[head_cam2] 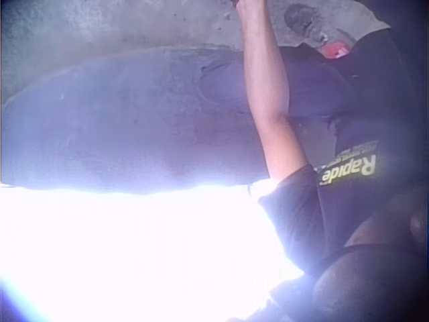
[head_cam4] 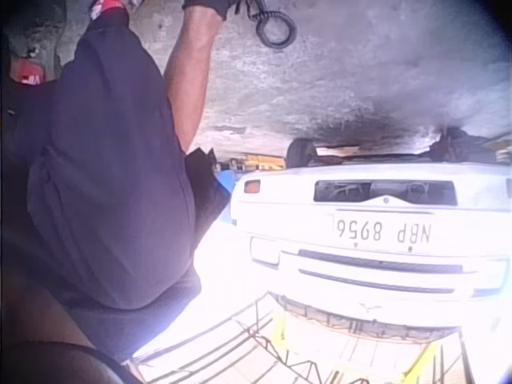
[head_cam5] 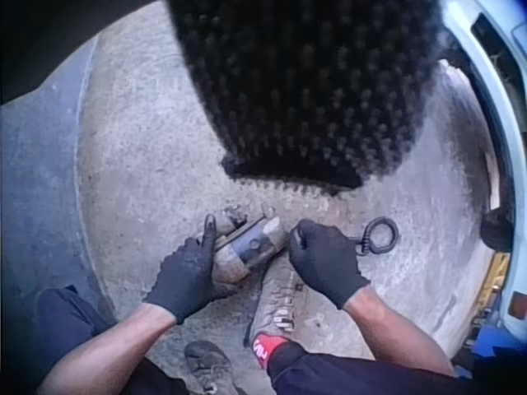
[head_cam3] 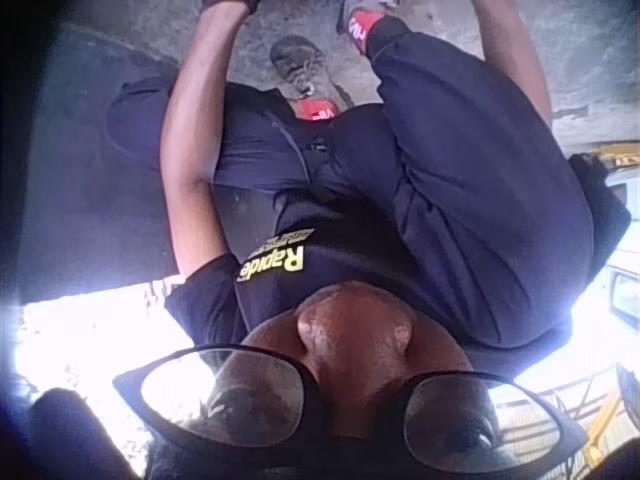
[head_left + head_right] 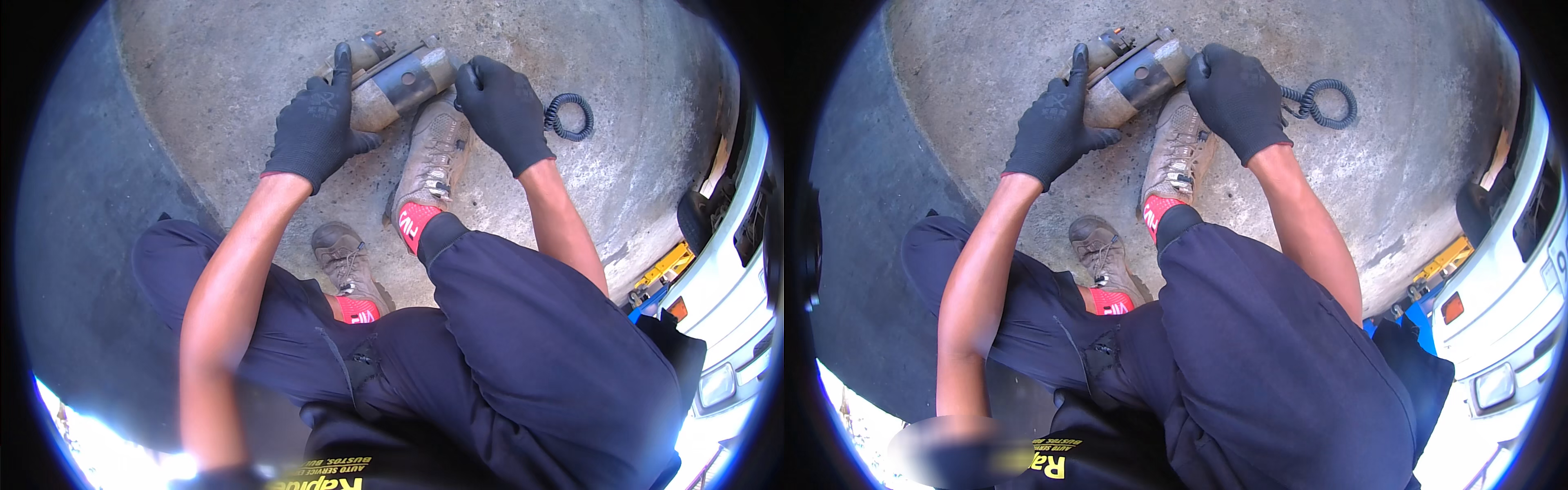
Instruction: The person sits on the floor and uses a small metal tool to scrape and clean a cylindrical mechanical part. They briefly stand to retrieve a coiled cable from a toolbox drawer, then return to the floor to continue working on the part.
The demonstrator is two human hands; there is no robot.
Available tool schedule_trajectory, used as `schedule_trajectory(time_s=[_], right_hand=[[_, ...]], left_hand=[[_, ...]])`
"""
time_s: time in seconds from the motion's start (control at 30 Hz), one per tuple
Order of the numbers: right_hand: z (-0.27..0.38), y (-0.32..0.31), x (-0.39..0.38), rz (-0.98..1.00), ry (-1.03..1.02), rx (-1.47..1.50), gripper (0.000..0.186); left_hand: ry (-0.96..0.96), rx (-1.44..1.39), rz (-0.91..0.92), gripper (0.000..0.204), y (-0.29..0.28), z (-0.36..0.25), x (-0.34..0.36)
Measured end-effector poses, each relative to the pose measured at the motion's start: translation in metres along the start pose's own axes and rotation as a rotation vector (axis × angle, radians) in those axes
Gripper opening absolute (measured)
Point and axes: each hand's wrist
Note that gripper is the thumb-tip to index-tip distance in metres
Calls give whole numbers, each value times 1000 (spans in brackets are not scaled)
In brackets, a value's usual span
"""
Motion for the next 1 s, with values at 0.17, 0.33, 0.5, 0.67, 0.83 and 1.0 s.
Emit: schedule_trajectory(time_s=[0.17, 0.33, 0.5, 0.67, 0.83, 1.0], right_hand=[[5, -2, -1, 18, -47, -30, 36], [7, -3, -4, 42, -26, 10, 33], [5, -2, -1, 42, 4, 71, 31], [12, 2, -12, 95, -12, 65, 31], [12, 5, -16, 55, 16, 36, 29], [3, 11, -10, 5, -10, 114, 29]], left_hand=[[5, -20, -20, 139, 2, 2, -1], [18, -20, -27, 140, 2, 2, -1], [9, -7, -17, 140, 3, 2, 0], [19, -6, -28, 140, 5, 4, -2], [23, -5, -30, 139, 3, 2, -1], [5, 4, -12, 138, 1, 1, -1]])
Point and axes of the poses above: each hand's wrist, its own x-axis towards the middle knuckle, its own y-axis out of the palm, z = x × y, and after that the axes turned 13 degrees about y, right-handed
